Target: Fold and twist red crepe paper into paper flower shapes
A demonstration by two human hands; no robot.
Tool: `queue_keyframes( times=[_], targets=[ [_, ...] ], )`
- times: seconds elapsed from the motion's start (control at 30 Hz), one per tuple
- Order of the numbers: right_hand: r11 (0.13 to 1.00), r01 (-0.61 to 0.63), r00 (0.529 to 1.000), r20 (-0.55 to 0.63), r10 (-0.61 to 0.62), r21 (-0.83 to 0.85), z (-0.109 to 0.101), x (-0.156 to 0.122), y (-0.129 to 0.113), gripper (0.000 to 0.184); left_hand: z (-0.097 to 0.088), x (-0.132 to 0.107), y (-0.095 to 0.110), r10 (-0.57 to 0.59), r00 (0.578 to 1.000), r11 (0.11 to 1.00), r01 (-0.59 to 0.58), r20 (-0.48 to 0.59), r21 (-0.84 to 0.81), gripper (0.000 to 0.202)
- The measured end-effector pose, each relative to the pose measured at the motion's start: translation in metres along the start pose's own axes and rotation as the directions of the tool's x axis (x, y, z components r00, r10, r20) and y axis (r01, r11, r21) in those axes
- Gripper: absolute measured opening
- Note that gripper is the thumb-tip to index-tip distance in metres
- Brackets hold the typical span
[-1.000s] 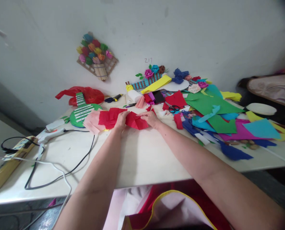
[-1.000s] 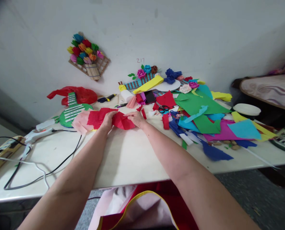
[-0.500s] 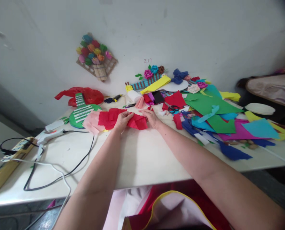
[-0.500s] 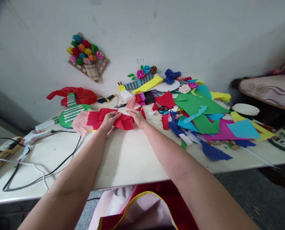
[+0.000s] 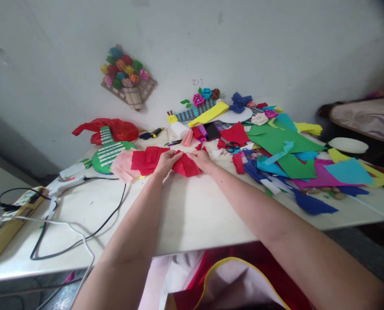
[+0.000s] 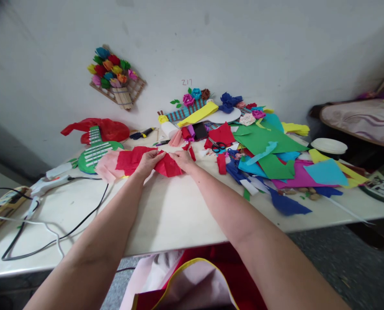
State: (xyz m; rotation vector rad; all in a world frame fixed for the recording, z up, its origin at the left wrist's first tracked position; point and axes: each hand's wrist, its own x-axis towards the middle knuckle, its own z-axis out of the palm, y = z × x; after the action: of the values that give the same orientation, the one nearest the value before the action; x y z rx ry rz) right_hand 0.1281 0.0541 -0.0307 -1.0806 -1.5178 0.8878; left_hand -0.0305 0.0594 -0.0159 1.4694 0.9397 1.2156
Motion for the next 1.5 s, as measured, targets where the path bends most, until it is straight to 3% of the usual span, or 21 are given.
queue_keyframes(
  times=[0.23, 0.5, 0.67, 0.9, 1.07, 1.27, 1.5],
  targets=[
    [1.000, 0.001, 0.999, 0.045, 0.000, -0.010, 0.0005, -0.0008, -0.0015, 0.035, -0.0011, 0.0010, -0.0027, 0.001, 1.000, 1.000, -0.001, 0.002, 0.028, 0.035],
    [0.999, -0.004, 1.000, 0.021, 0.005, -0.052, 0.0019, 0.0013, 0.0022, 0.040, 0.0000, -0.0011, -0.0006, 0.001, 1.000, 0.999, -0.002, 0.010, 0.045, 0.037],
    [0.998, -0.005, 1.000, 0.011, 0.006, -0.061, 0.0025, 0.0024, 0.0035, 0.040, 0.0013, -0.0033, 0.0034, -0.029, 1.000, 0.999, 0.029, 0.012, -0.021, 0.036],
    [0.993, 0.084, 0.996, 0.012, -0.083, -0.088, 0.0014, -0.0012, -0.0018, 0.036, 0.0012, -0.0045, 0.0032, -0.123, 0.985, 0.981, 0.140, 0.124, -0.137, 0.035],
    [0.994, 0.104, 0.994, 0.044, -0.102, -0.042, 0.0019, -0.0022, -0.0017, 0.035, 0.0008, -0.0045, 0.0031, -0.102, 0.988, 0.982, 0.118, 0.116, -0.147, 0.032],
    [0.983, 0.153, 0.988, 0.005, -0.153, -0.104, 0.0024, 0.0014, 0.0030, 0.029, 0.0005, -0.0060, 0.0026, -0.093, 0.989, 0.989, 0.105, 0.117, -0.101, 0.030],
    [0.991, 0.119, 0.993, 0.001, -0.119, -0.067, 0.0023, -0.0004, -0.0003, 0.028, 0.0006, -0.0038, 0.0019, -0.057, 0.996, 0.985, 0.067, 0.071, -0.157, 0.032]
  ],
)
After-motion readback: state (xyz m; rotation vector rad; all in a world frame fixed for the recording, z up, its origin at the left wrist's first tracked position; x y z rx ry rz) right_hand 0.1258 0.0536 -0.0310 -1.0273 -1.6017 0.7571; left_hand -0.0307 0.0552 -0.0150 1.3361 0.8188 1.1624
